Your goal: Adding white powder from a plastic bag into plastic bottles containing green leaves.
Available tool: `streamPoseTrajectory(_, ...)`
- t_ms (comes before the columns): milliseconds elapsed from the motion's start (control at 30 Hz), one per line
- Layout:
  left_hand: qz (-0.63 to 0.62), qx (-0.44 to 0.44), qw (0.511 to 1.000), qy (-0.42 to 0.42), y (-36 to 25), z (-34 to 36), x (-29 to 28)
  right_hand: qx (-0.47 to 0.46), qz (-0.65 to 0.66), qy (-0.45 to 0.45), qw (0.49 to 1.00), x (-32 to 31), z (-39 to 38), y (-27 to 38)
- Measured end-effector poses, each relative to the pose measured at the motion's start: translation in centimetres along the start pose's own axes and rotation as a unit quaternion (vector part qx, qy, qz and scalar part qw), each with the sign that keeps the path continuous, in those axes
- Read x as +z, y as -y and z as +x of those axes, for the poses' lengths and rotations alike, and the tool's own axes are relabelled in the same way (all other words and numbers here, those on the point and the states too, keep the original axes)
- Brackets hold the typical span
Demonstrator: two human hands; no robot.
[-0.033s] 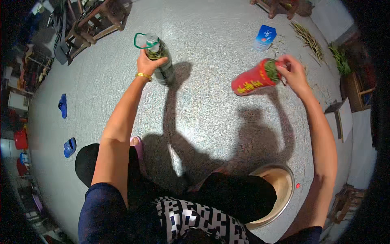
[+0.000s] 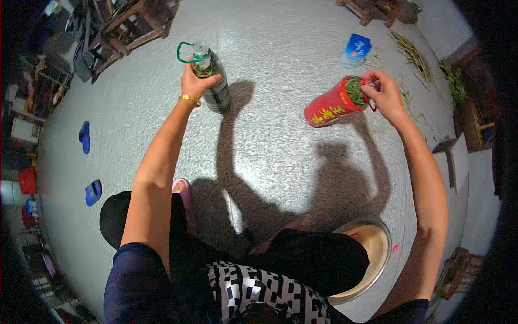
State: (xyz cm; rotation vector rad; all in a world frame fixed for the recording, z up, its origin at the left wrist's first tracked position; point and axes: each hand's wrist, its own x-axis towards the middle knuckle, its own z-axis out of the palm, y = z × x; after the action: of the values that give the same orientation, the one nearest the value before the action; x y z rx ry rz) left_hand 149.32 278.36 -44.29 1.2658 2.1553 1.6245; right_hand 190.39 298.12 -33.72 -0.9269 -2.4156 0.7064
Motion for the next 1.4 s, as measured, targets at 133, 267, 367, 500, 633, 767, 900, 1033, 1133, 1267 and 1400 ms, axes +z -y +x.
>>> streamPoseTrajectory(133,0.041,-0.016,0.999,-0.025,1.1,0.6,-4.3,-0.005,0.014,0.035,0.999,4.0,3.8,4.4)
streamPoseTrajectory(267,-0.004,-0.046,0.998,-0.042,4.4,0.7,-7.2,-0.044,0.047,0.075,0.995,6.5,6.8,6.2)
streamPoseTrajectory(367,-0.032,-0.059,0.996,-0.059,6.3,-0.1,-9.1,-0.066,0.062,0.105,0.990,8.4,8.0,7.3)
streamPoseTrajectory(500,-0.108,-0.054,0.990,-0.074,6.3,-1.3,-9.4,-0.074,0.038,0.124,0.989,9.8,9.2,6.5)
streamPoseTrajectory(633,-0.096,-0.062,0.992,-0.049,6.5,-2.3,-9.1,-0.068,0.071,0.148,0.984,10.2,10.5,4.7)
streamPoseTrajectory(767,-0.048,-0.069,0.996,-0.035,6.2,-3.2,-8.8,-0.033,0.073,0.222,0.972,9.0,11.1,6.1)
streamPoseTrajectory(900,-0.057,-0.044,0.991,-0.116,7.6,-4.1,-7.2,-0.085,0.015,0.240,0.967,8.7,12.0,5.0)
streamPoseTrajectory(1033,-0.050,-0.048,0.977,-0.199,8.4,-6.7,-6.5,-0.064,0.079,0.239,0.966,6.4,11.8,5.6)
streamPoseTrajectory(1133,0.026,-0.106,0.955,-0.274,7.1,-9.6,-5.7,-0.025,0.149,0.192,0.970,4.7,11.9,3.0)
streamPoseTrajectory(1267,0.060,-0.112,0.950,-0.287,6.2,-12.5,-2.0,0.116,0.154,-0.026,0.981,2.1,10.6,-8.7)
streamPoseTrajectory(1400,0.037,-0.126,0.953,-0.273,4.4,-14.0,0.7,0.238,0.025,-0.164,0.957,2.2,9.5,-20.4)
